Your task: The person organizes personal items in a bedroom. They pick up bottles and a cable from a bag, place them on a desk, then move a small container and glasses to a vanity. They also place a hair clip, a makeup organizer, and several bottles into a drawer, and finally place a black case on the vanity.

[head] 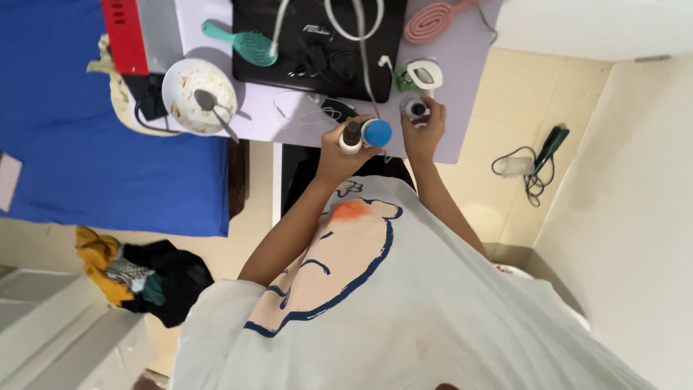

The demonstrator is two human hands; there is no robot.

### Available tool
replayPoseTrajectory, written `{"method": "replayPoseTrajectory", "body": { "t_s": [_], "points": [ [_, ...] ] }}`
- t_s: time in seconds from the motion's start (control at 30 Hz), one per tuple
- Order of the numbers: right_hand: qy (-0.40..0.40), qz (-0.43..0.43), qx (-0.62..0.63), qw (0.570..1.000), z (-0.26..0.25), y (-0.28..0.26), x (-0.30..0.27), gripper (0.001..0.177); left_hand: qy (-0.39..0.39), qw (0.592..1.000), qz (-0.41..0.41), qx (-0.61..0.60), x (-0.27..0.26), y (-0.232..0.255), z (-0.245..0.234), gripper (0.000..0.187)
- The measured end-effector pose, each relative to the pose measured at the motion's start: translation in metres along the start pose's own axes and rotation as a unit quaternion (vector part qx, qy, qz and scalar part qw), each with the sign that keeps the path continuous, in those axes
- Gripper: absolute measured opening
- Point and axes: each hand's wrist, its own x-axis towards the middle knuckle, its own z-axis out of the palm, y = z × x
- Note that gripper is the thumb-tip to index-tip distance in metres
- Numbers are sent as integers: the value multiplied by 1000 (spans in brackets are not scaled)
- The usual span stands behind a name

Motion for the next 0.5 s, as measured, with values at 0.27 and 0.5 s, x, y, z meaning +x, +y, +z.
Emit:
{"method": "replayPoseTrajectory", "body": {
  "t_s": [0.27, 0.5],
  "points": [
    [-115, -92, 70, 987, 4, -125, -64, 55, 132, 988, 49, -66, -54, -12, -59, 53],
    [-300, -233, 131, 916, 49, -212, -160, 53, 315, 945, 68, -61, -174, -2, -145, 55]
  ]
}}
